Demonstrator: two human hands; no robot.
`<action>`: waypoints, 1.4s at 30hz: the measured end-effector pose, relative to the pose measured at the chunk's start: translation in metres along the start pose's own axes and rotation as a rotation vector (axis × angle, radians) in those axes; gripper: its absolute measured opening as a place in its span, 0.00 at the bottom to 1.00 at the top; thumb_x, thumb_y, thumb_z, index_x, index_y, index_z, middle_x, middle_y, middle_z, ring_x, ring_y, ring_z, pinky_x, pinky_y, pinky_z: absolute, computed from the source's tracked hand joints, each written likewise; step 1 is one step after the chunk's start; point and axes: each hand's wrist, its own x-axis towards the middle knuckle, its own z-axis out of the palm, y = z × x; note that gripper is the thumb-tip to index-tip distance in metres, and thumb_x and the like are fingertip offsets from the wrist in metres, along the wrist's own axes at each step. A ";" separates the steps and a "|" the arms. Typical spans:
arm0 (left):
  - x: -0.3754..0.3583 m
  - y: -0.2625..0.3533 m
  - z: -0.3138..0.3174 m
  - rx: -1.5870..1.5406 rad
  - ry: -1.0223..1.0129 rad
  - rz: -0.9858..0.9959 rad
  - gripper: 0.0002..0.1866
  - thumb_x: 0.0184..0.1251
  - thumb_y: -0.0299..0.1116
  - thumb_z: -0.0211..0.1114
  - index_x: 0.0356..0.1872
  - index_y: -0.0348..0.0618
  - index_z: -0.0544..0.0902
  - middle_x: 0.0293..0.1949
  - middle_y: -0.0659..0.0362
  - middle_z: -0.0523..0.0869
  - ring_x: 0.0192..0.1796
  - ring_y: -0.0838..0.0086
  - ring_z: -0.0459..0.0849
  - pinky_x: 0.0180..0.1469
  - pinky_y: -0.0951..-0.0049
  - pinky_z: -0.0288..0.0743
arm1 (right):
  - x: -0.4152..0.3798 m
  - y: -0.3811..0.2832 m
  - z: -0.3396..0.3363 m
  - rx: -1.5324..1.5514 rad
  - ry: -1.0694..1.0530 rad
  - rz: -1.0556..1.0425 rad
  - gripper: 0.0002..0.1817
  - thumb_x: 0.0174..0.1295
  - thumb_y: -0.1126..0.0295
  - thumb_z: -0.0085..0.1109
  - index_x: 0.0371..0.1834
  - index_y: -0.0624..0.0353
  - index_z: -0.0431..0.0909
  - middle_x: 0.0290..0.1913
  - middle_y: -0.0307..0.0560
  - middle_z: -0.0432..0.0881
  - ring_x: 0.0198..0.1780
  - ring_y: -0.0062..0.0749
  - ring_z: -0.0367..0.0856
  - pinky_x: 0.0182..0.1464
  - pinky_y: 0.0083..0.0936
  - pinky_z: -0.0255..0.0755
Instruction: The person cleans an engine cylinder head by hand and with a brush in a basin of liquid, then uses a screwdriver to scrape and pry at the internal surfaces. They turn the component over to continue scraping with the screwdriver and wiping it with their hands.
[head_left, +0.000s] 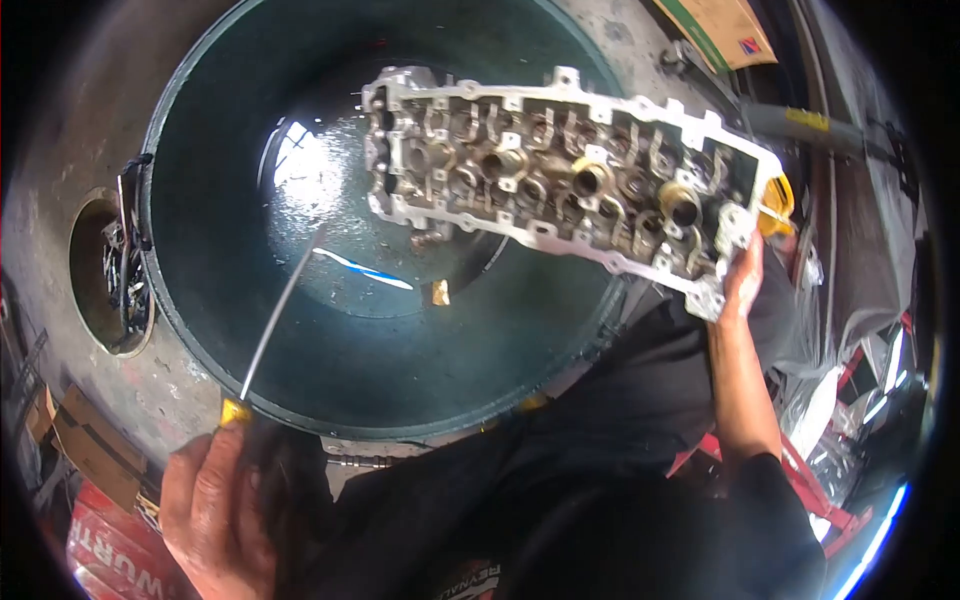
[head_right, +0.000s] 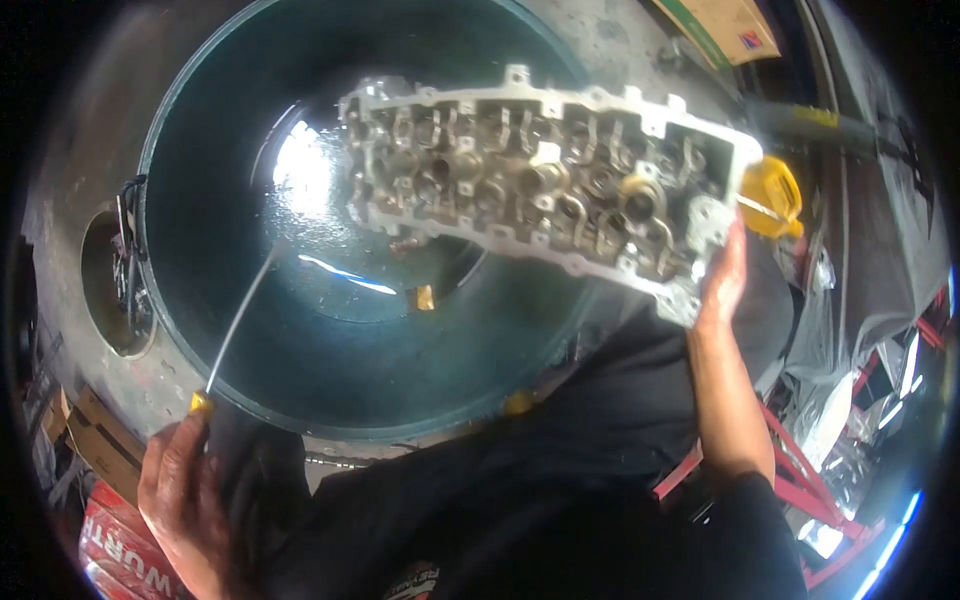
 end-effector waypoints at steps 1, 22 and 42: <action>-0.002 0.004 -0.001 -0.004 -0.006 0.007 0.22 0.65 0.18 0.65 0.61 0.38 0.85 0.53 0.47 0.89 0.53 0.55 0.89 0.56 0.63 0.82 | 0.005 0.006 -0.004 0.050 -0.024 0.006 0.26 0.83 0.54 0.44 0.72 0.63 0.73 0.63 0.44 0.81 0.64 0.32 0.78 0.70 0.31 0.68; -0.032 -0.017 0.021 -0.033 0.177 -0.087 0.20 0.69 0.20 0.65 0.62 0.37 0.84 0.57 0.44 0.89 0.61 0.57 0.88 0.65 0.62 0.77 | -0.002 -0.009 0.039 -0.032 -0.140 -0.133 0.28 0.78 0.55 0.50 0.73 0.62 0.71 0.67 0.49 0.77 0.67 0.33 0.75 0.71 0.31 0.67; -0.034 -0.013 0.022 -0.086 0.178 -0.070 0.20 0.68 0.20 0.66 0.61 0.36 0.84 0.56 0.45 0.89 0.61 0.59 0.88 0.65 0.63 0.77 | 0.005 0.000 0.037 -0.017 -0.165 -0.131 0.31 0.77 0.52 0.51 0.73 0.63 0.70 0.68 0.52 0.77 0.69 0.36 0.74 0.72 0.32 0.65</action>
